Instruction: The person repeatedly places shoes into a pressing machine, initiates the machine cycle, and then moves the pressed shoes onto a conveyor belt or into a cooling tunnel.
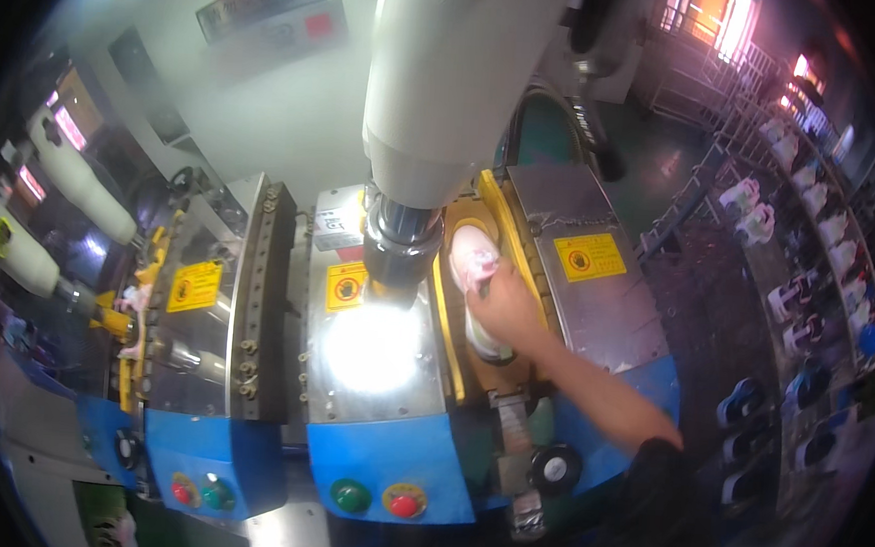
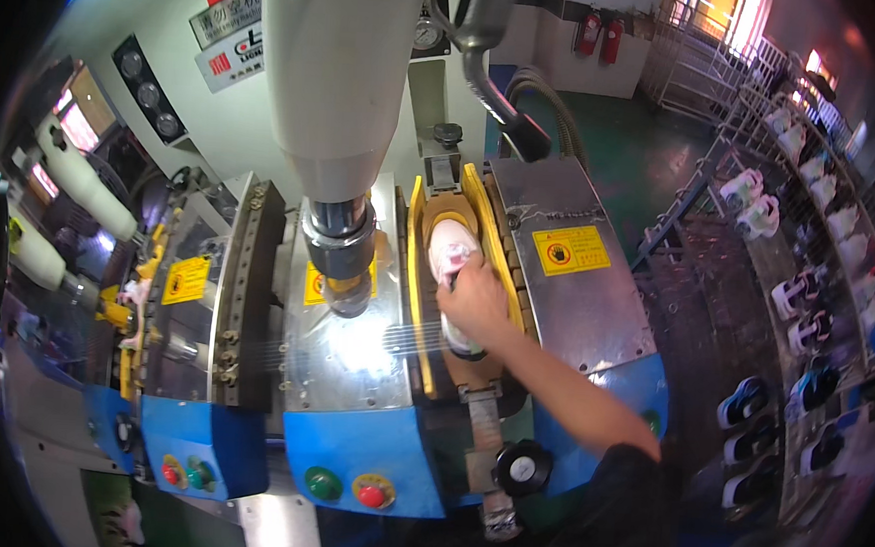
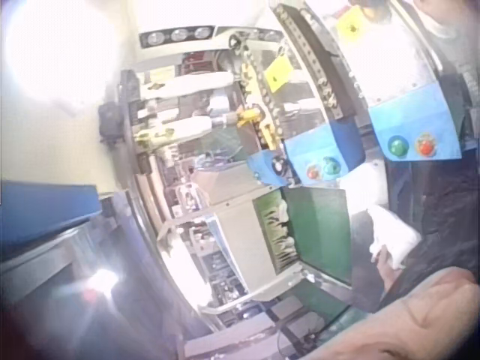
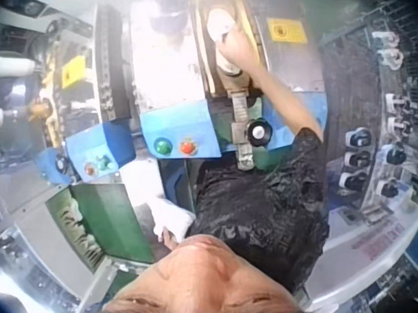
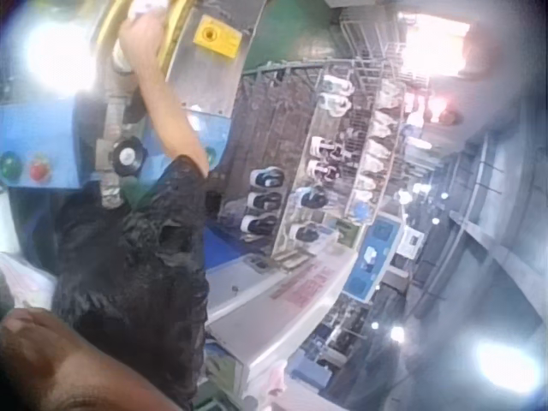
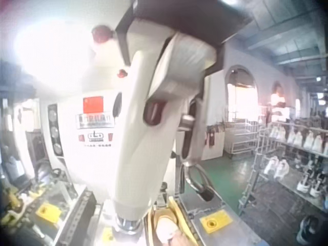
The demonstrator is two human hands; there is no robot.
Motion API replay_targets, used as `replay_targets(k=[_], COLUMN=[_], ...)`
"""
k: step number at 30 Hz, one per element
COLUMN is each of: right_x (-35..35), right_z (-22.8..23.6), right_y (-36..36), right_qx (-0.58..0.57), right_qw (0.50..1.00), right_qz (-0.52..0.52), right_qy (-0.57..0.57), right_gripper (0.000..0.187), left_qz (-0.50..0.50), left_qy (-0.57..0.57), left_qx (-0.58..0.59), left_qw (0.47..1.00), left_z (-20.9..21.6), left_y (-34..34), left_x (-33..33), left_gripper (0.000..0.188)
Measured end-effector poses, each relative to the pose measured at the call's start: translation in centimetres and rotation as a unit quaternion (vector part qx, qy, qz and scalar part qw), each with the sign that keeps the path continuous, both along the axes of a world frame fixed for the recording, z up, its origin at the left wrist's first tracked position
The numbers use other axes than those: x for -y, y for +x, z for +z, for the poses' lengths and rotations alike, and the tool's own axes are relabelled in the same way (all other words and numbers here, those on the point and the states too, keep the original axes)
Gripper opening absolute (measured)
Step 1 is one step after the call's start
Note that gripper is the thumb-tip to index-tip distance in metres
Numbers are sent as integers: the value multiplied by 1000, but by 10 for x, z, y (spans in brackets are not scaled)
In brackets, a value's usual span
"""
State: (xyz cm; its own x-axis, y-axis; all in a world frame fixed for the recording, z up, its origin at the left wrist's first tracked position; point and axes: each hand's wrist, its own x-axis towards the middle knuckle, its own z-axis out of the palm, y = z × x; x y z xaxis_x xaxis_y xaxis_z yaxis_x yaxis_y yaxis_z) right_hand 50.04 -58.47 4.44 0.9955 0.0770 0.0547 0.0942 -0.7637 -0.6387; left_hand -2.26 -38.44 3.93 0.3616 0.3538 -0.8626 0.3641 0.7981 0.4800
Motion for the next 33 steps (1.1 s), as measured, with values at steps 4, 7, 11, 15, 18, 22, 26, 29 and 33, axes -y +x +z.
replay_targets(k=[4, 7, 11, 15, 18, 22, 26, 29, 33], right_x=[-5, -12, -6, -56, -116, -156, -168, -202, -192], right_z=[-7, 5, 13, 75, 84, 18, 17, -19, -15], right_y=[-8, 2, -35, -150, -215, -200, -248, -378, -507], right_qx=[2, 35, 94, 170, 101, 177, 269, 111, -27], right_qw=[999, 999, 995, 961, 903, 890, 831, 789, 709], right_qz=[-43, -40, -6, 207, 414, 420, 428, 501, 587], right_qy=[-6, 5, -26, 67, 58, 19, 234, 337, 389], right_gripper=[61, 64, 61, 62, 54, 47, 43, 37, 26], left_qz=[3, -12, 66, 11, -10, -43, 19, 177, 279], left_qy=[-29, -61, 1, -26, -1, -39, 101, 65, 206], left_qx=[17, 82, 57, 8, 20, 29, 21, 91, 61], left_qw=[999, 995, 996, 1000, 1000, 998, 994, 978, 936], left_z=[-16, -43, -33, 18, -9, -30, -54, -47, 39], left_y=[-12, -51, 7, 38, 15, 18, -16, -82, -116], left_x=[-18, -47, -5, -29, -34, -54, -45, -52, -36], left_gripper=[43, 42, 34, 38, 39, 35, 35, 40, 52])
